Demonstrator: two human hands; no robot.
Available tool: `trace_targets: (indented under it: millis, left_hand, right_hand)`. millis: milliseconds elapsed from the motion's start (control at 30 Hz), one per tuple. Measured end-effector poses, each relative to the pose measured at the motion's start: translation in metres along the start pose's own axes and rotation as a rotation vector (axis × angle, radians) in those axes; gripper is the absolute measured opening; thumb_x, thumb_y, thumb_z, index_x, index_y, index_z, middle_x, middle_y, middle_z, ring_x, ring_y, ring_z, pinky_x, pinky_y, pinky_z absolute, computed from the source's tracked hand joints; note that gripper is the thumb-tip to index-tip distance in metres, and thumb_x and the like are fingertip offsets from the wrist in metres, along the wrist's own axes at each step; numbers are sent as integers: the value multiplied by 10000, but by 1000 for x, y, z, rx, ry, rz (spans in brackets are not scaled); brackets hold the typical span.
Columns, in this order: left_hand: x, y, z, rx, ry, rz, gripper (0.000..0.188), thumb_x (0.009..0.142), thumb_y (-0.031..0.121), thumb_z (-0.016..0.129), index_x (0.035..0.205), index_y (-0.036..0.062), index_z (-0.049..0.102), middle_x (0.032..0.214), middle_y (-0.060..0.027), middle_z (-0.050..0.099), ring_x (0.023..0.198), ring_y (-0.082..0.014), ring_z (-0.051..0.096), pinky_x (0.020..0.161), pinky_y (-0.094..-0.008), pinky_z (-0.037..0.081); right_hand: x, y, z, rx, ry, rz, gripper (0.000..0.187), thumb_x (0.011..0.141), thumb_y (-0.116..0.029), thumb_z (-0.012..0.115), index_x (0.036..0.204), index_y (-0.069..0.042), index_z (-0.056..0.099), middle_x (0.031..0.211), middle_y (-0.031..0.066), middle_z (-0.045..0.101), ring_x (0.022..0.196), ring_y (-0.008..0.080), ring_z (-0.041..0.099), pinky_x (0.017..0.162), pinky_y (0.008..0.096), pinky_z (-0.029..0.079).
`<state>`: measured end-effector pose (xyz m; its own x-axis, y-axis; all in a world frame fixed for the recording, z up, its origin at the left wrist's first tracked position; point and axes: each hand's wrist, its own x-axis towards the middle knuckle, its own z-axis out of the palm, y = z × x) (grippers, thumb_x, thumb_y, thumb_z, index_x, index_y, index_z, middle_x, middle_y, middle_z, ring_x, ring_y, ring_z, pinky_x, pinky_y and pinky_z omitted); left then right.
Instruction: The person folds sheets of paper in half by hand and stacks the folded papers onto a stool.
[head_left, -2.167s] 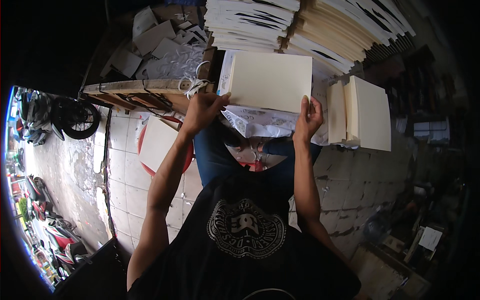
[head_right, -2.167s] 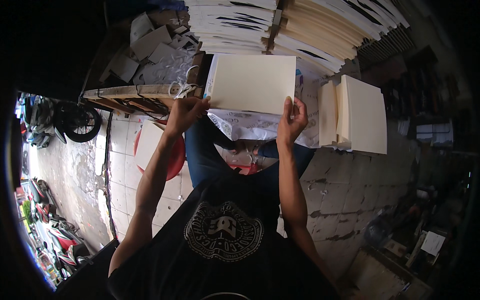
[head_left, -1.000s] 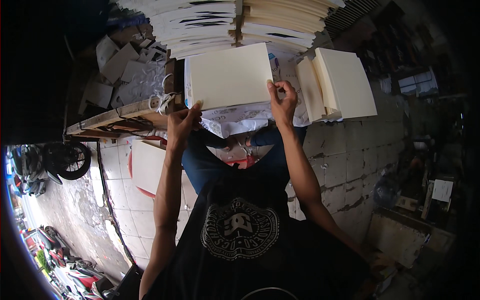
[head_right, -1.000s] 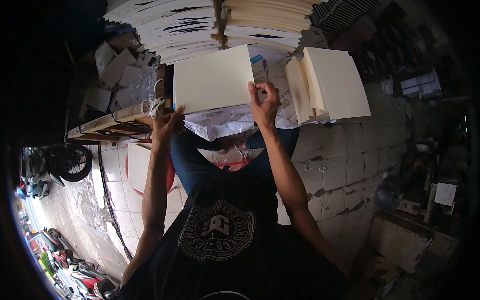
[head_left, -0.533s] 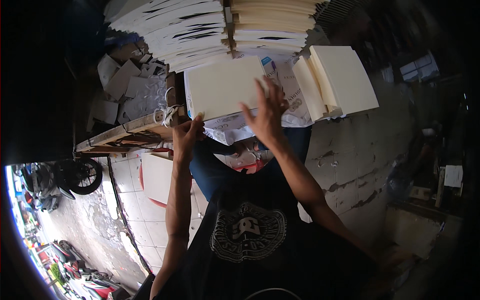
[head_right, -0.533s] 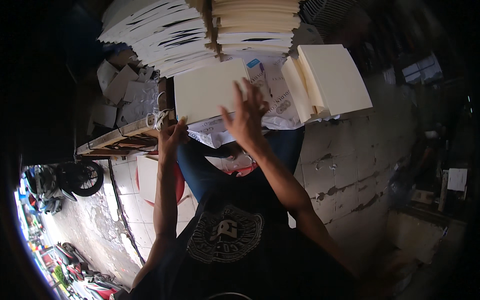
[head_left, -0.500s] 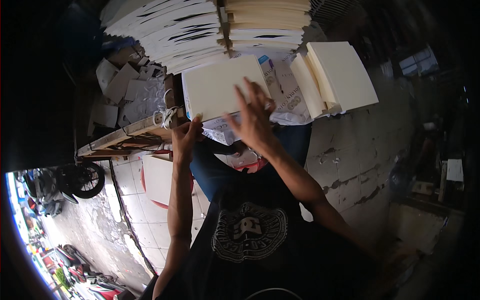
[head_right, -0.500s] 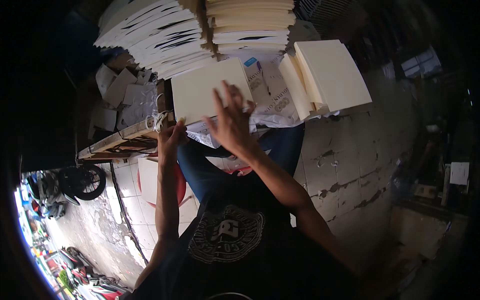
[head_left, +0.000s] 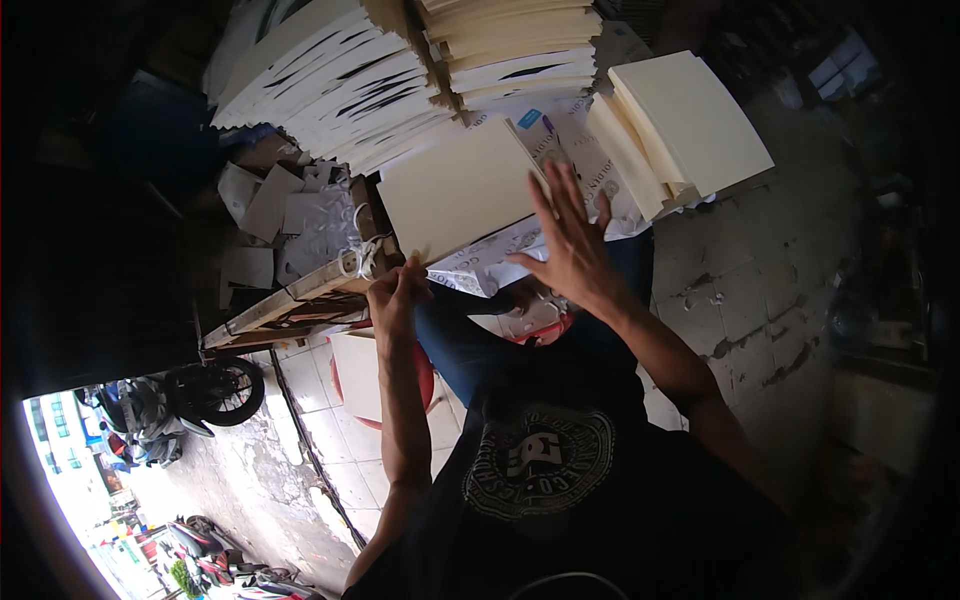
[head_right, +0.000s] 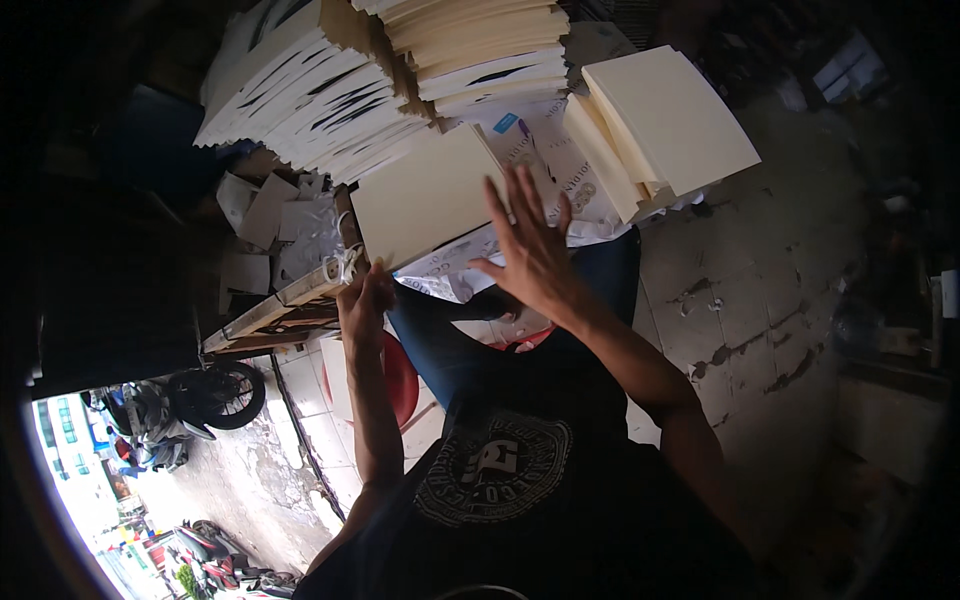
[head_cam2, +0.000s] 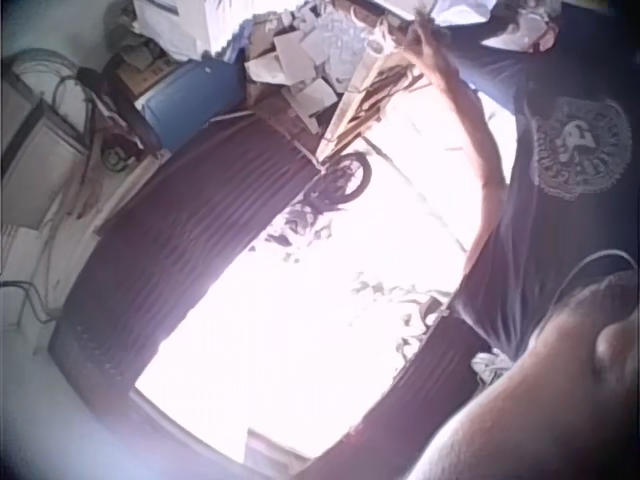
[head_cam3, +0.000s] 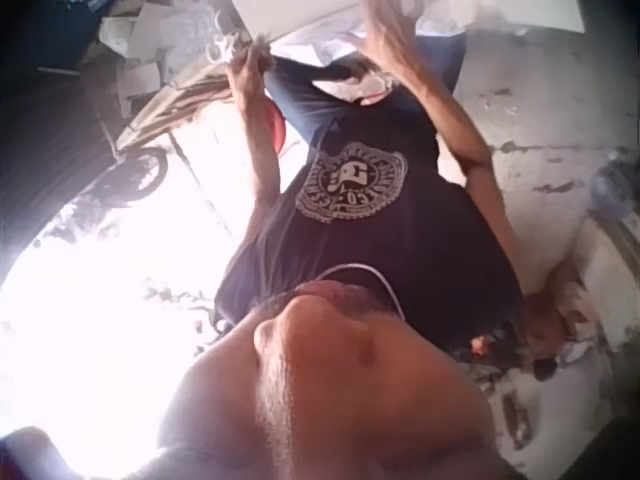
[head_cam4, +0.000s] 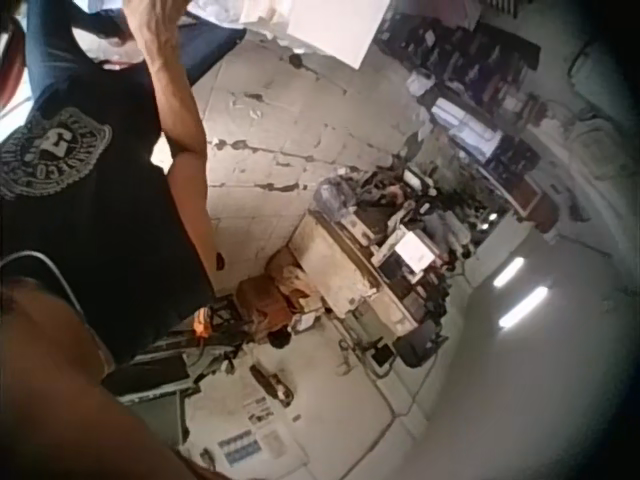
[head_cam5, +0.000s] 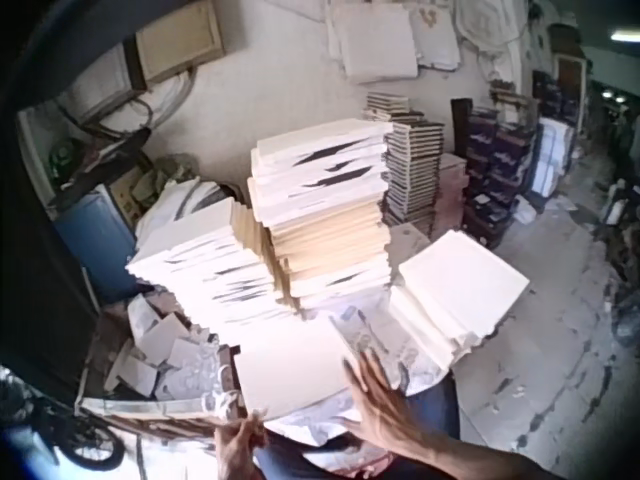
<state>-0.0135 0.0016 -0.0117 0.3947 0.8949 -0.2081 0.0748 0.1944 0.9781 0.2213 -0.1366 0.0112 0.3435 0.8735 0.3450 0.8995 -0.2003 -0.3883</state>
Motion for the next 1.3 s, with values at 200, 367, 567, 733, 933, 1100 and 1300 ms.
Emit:
trace_targets:
  millis: [200, 367, 567, 733, 933, 1100, 1300]
  left_hand:
    - [-56, 45, 31, -384, 146, 156, 423, 1024, 387, 510, 957, -5, 653, 885, -84, 653, 719, -137, 559, 656, -302, 407]
    - [-51, 8, 46, -318, 107, 82, 624, 1028, 449, 509, 1460, 38, 323, 1371, -161, 502, 1185, -286, 561, 976, -428, 447]
    - [14, 33, 23, -198, 64, 264, 288, 1003, 312, 611, 1108, 48, 564, 910, -50, 647, 707, -130, 626, 601, -260, 522]
    - [53, -16, -27, 202, -23, 111, 373, 987, 305, 636, 1129, -40, 623, 856, -71, 679, 637, -114, 614, 553, -247, 491]
    - [50, -3, -17, 320, 25, 71, 431, 963, 290, 674, 1209, -55, 592, 891, -99, 675, 668, -142, 636, 537, -255, 493]
    - [9, 44, 10, 509, 330, 517, 437, 963, 219, 676, 1301, -21, 539, 1088, -119, 628, 905, -163, 606, 721, -289, 503]
    - [-98, 135, 100, 527, -13, 1074, 500, 886, 387, 726, 1131, -34, 613, 1173, -186, 635, 1147, -366, 584, 984, -478, 452]
  right_hand:
    - [53, -82, 28, 293, -196, -406, 575, 822, -203, 761, 1333, -51, 547, 1261, 195, 628, 1227, 299, 594, 970, 456, 452]
    - [81, -93, -46, 959, 363, 27, 275, 945, -105, 644, 1164, 27, 543, 904, 164, 673, 816, 246, 721, 708, 332, 568]
    - [68, 13, -51, 1003, 348, 187, 472, 937, -153, 697, 1321, 0, 470, 1138, 161, 667, 993, 200, 679, 838, 321, 549]
    - [18, 164, -102, -112, 812, 453, 645, 870, -416, 727, 1361, -63, 501, 1202, 165, 632, 1230, 349, 541, 1022, 553, 389]
    - [-23, 275, -137, -177, 611, 883, 419, 877, -446, 710, 1086, -84, 723, 1153, 119, 689, 1171, 327, 582, 992, 621, 366]
    - [-16, 263, -148, -22, 1005, 380, 191, 880, -148, 736, 1042, -48, 717, 995, 90, 730, 967, 219, 663, 834, 303, 500]
    - [-26, 69, -162, 831, 618, -151, 156, 923, -101, 694, 984, 38, 655, 830, 83, 687, 720, 134, 630, 661, 249, 488]
